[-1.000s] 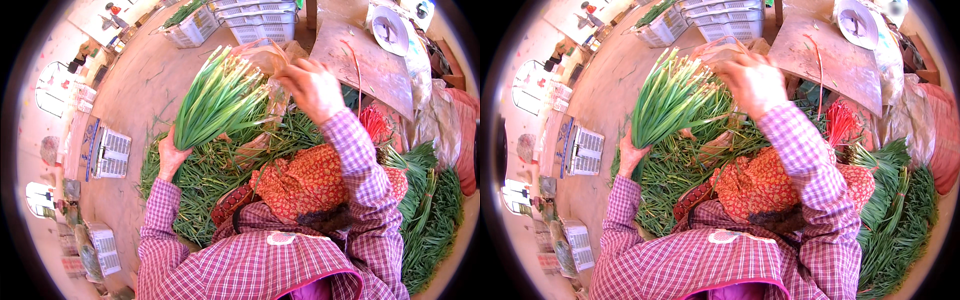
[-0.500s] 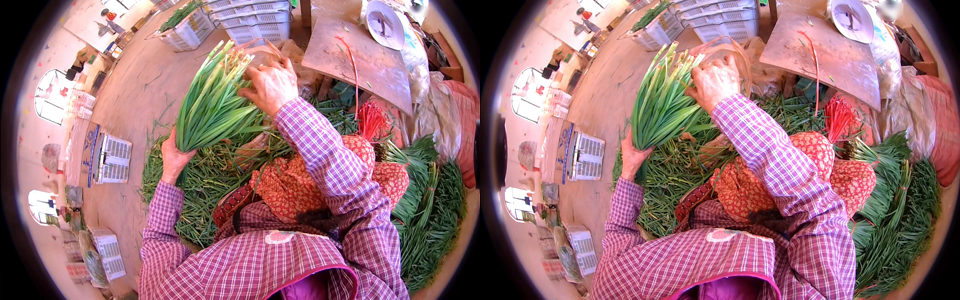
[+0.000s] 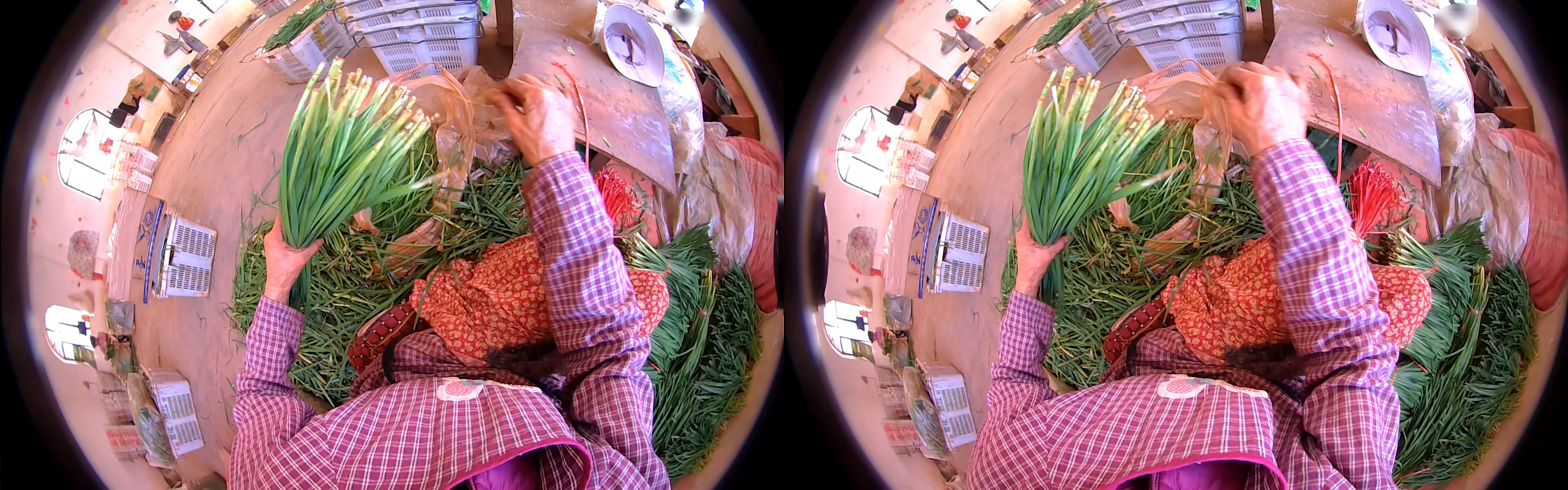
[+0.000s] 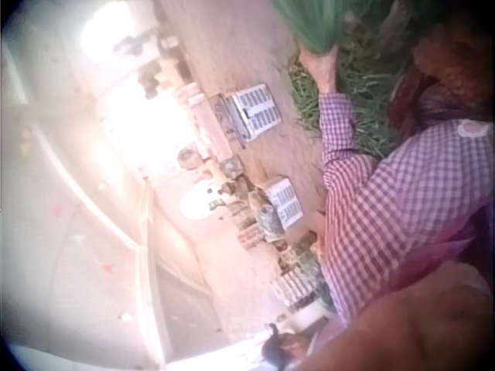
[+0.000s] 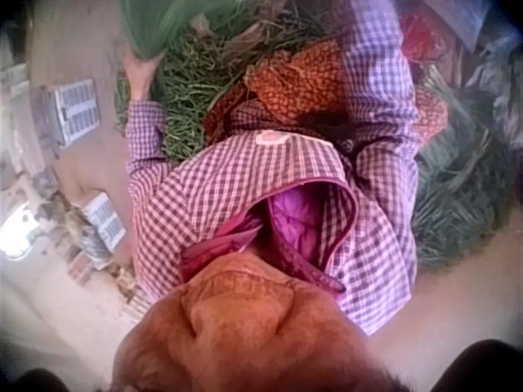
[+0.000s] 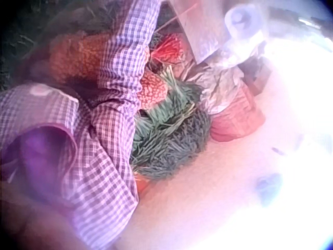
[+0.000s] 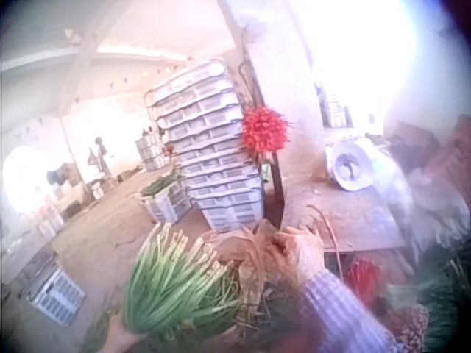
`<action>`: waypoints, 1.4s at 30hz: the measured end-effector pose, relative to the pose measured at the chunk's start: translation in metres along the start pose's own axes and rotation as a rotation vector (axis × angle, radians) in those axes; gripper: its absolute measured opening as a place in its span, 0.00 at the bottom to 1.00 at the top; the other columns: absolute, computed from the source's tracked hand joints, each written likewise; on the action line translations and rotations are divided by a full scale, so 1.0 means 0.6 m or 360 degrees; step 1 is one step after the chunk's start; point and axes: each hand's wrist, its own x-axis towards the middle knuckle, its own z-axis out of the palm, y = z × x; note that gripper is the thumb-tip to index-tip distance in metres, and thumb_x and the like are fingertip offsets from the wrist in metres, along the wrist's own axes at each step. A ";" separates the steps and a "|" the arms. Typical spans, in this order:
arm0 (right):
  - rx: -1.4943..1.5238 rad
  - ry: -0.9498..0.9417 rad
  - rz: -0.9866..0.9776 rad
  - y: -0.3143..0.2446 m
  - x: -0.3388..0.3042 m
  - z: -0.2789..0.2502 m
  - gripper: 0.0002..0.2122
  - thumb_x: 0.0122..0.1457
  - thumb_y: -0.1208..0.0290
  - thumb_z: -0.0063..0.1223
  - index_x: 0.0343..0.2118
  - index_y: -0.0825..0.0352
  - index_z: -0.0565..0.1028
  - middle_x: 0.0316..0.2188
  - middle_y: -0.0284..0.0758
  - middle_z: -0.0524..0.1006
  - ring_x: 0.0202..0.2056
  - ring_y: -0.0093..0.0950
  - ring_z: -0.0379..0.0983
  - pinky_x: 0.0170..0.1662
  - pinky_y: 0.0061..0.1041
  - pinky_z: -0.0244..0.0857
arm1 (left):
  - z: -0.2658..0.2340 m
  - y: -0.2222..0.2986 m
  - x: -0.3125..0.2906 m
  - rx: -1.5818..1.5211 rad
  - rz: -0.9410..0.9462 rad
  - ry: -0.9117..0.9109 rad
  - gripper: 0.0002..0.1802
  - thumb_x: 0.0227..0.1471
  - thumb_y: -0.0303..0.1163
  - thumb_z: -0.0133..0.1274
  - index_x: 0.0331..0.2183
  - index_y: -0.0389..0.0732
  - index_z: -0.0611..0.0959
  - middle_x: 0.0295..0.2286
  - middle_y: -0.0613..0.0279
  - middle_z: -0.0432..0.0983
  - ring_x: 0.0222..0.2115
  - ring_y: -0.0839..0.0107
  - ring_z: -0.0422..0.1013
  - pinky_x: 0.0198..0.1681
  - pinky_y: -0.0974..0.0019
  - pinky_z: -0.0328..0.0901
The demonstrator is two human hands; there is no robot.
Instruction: The person bundles green onions by hand, securing them with a red tie and picking through a pile to remove damaged pieces.
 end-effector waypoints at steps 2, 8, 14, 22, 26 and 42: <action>-0.0178 -0.0062 -0.0014 0.018 -0.008 0.011 0.09 0.57 0.59 0.54 0.35 0.55 0.82 0.31 0.29 0.79 0.41 0.29 0.75 0.54 0.45 0.59 | -0.002 -0.009 -0.004 -0.0043 -0.0035 -0.0003 0.36 0.36 0.23 0.66 0.51 0.34 0.73 0.39 0.55 0.80 0.40 0.70 0.76 0.46 0.65 0.69; 0.0508 0.0077 -0.0359 -0.048 -0.034 0.006 0.08 0.58 0.66 0.56 0.36 0.64 0.81 0.31 0.36 0.80 0.32 0.32 0.78 0.37 0.30 0.71 | 0.006 0.012 -0.010 -0.0387 -0.0323 -0.0168 0.35 0.34 0.22 0.68 0.48 0.33 0.74 0.42 0.56 0.78 0.42 0.69 0.75 0.48 0.65 0.69; 0.0823 -0.0017 -0.0186 -0.094 -0.049 0.005 0.08 0.57 0.67 0.57 0.36 0.65 0.80 0.28 0.36 0.81 0.28 0.29 0.78 0.34 0.26 0.72 | 0.023 0.042 -0.025 -0.0845 -0.0887 -0.0364 0.44 0.33 0.14 0.65 0.54 0.35 0.66 0.44 0.55 0.75 0.43 0.63 0.74 0.44 0.60 0.73; 0.0649 -0.0211 -0.0034 -0.145 -0.055 0.024 0.14 0.49 0.59 0.61 0.33 0.63 0.76 0.25 0.36 0.79 0.30 0.39 0.78 0.34 0.40 0.69 | 0.040 0.053 -0.030 -0.0960 -0.1009 -0.0509 0.48 0.32 0.16 0.69 0.54 0.33 0.62 0.47 0.51 0.72 0.46 0.62 0.73 0.49 0.59 0.70; 0.0703 0.0056 -0.0332 -0.150 -0.060 0.027 0.12 0.48 0.66 0.60 0.34 0.64 0.74 0.32 0.37 0.75 0.38 0.38 0.75 0.35 0.41 0.69 | 0.037 0.043 -0.038 -0.0905 -0.1076 -0.0499 0.48 0.31 0.17 0.69 0.55 0.34 0.62 0.47 0.52 0.72 0.46 0.62 0.73 0.49 0.59 0.70; -0.0169 0.0137 -0.0103 0.024 -0.020 0.015 0.10 0.57 0.62 0.56 0.38 0.59 0.79 0.31 0.34 0.77 0.33 0.34 0.77 0.36 0.33 0.71 | 0.024 0.006 -0.054 -0.1269 -0.1207 -0.0657 0.48 0.32 0.13 0.64 0.57 0.38 0.62 0.43 0.52 0.75 0.36 0.62 0.77 0.41 0.59 0.74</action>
